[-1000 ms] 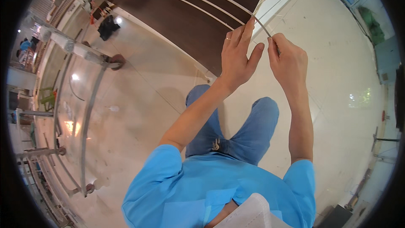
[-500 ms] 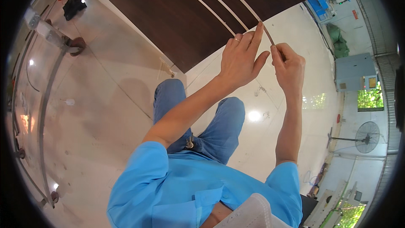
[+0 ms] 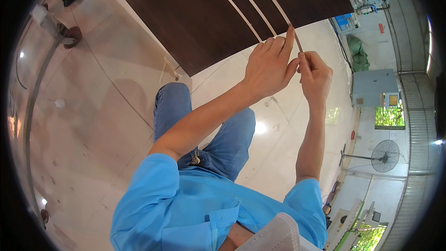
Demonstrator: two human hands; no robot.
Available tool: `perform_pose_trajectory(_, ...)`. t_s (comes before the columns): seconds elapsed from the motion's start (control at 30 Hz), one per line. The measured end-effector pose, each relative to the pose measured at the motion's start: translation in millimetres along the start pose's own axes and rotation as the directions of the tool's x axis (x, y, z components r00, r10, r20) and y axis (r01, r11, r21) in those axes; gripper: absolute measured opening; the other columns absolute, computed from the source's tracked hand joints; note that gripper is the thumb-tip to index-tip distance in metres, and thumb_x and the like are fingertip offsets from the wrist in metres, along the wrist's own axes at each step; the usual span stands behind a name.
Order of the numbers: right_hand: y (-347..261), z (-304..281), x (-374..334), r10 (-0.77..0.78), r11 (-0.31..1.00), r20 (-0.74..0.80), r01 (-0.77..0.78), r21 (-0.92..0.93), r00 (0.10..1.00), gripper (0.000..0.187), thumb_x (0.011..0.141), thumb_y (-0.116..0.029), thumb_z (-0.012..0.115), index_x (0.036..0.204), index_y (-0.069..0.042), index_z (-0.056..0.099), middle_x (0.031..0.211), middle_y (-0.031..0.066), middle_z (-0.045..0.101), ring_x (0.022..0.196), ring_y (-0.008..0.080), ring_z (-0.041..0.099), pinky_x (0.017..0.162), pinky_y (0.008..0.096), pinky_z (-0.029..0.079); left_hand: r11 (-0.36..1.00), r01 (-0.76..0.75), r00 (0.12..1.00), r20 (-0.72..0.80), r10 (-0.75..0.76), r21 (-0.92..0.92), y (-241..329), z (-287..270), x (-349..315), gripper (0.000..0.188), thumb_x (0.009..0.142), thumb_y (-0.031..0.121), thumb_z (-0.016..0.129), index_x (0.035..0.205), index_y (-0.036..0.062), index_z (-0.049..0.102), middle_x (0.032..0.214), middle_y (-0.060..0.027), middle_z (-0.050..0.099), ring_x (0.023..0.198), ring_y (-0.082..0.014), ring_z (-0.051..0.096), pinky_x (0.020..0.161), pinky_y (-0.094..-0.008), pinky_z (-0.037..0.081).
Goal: The person installs white trim strips onto a dark wood panel using a thin metal tool to press them into place. They repeatedly adjust and align the strips, then use a blue air blower to clean the surface.
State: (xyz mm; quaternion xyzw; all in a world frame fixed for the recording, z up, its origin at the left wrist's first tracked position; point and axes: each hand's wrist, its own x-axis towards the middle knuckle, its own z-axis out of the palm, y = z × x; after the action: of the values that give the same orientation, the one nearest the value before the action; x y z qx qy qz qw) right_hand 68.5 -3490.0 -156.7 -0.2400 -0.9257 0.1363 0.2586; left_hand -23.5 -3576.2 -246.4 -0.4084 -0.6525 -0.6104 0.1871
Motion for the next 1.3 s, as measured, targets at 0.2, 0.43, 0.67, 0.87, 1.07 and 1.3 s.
perform_pose_trajectory(0.2, -5.0, 11.1, 10.5, -0.029, 0.996, -0.047, 0.025, -0.081, 0.998, 0.015, 0.096, -0.014, 0.068, 0.089, 0.0, 0.069, 0.056, 0.0089, 0.056, 0.047, 0.0162, 0.047, 0.05, 0.0338, 0.038, 1.0, 0.028, 1.0, -0.013, -0.028, -0.004, -9.3, -7.0, 8.8, 0.065, 0.092, 0.021, 0.065, 0.149, -0.0053, 0.047, 0.096, -0.0124, 0.058, 0.085, -0.0267, 0.06, 0.071, -0.0393, 0.048)
perform_pose_trajectory(0.43, -8.8, 7.6, 13.1, -0.021, 0.994, -0.025, 0.019, -0.105, 0.999, 0.016, 0.096, -0.014, 0.069, 0.089, 0.0, 0.069, 0.057, 0.01, 0.056, 0.046, 0.0167, 0.047, 0.05, 0.0346, 0.038, 1.0, 0.021, 0.999, -0.035, -0.022, -0.007, -19.3, -7.1, 11.5, 0.063, 0.093, 0.022, 0.065, 0.149, -0.002, 0.048, 0.096, -0.0109, 0.058, 0.085, -0.0261, 0.06, 0.071, -0.0387, 0.048)
perform_pose_trajectory(0.67, -10.7, 2.7, 14.2, -0.047, 0.988, 0.0, 0.046, -0.149, 0.999, 0.016, 0.096, -0.014, 0.068, 0.088, 0.0, 0.07, 0.056, 0.0093, 0.054, 0.047, 0.0151, 0.046, 0.049, 0.0335, 0.037, 0.999, -0.01, 0.999, -0.046, 0.012, 0.052, -11.5, -4.3, 8.8, 0.067, 0.092, 0.023, 0.068, 0.148, -0.007, 0.047, 0.097, -0.0126, 0.059, 0.086, -0.0264, 0.06, 0.072, -0.0381, 0.048)
perform_pose_trajectory(0.87, -8.5, 1.3, 16.9, 0.014, 0.985, 0.019, -0.01, -0.173, 1.0, 0.019, 0.098, -0.018, 0.068, 0.091, 0.0, 0.072, 0.062, 0.0049, 0.064, 0.054, 0.0088, 0.057, 0.051, 0.0295, 0.041, 0.999, -0.01, 1.0, -0.013, 0.011, 0.037, -4.8, -2.5, 6.1, 0.07, 0.09, 0.022, 0.069, 0.148, -0.0088, 0.045, 0.098, -0.0133, 0.059, 0.087, -0.0267, 0.061, 0.072, -0.0382, 0.048)
perform_pose_trajectory(1.07, -14.4, 5.4, 19.3, -0.028, 0.989, -0.015, 0.025, -0.143, 0.999, 0.017, 0.096, -0.016, 0.068, 0.088, 0.0, 0.07, 0.055, 0.0092, 0.053, 0.047, 0.0151, 0.046, 0.05, 0.0341, 0.037, 0.991, 0.093, 0.991, -0.083, -0.102, -0.1, -15.6, -1.5, 11.3, 0.051, 0.09, 0.015, 0.071, 0.139, 0.0036, 0.062, 0.096, -0.0077, 0.065, 0.089, -0.025, 0.061, 0.076, -0.0379, 0.049)
perform_pose_trajectory(1.3, -19.5, 11.3, 27.9, -0.026, 0.992, -0.003, 0.026, -0.124, 1.0, 0.018, 0.095, -0.016, 0.068, 0.085, -0.001, 0.069, 0.056, 0.0104, 0.055, 0.046, 0.0184, 0.047, 0.05, 0.0349, 0.037, 0.911, 0.08, 0.911, -0.34, -0.232, -0.405, -55.7, 6.0, 53.6, 0.03, 0.081, 0.015, 0.084, 0.108, 0.0093, 0.071, 0.096, -0.0029, 0.064, 0.087, -0.0207, 0.058, 0.078, -0.0337, 0.049)
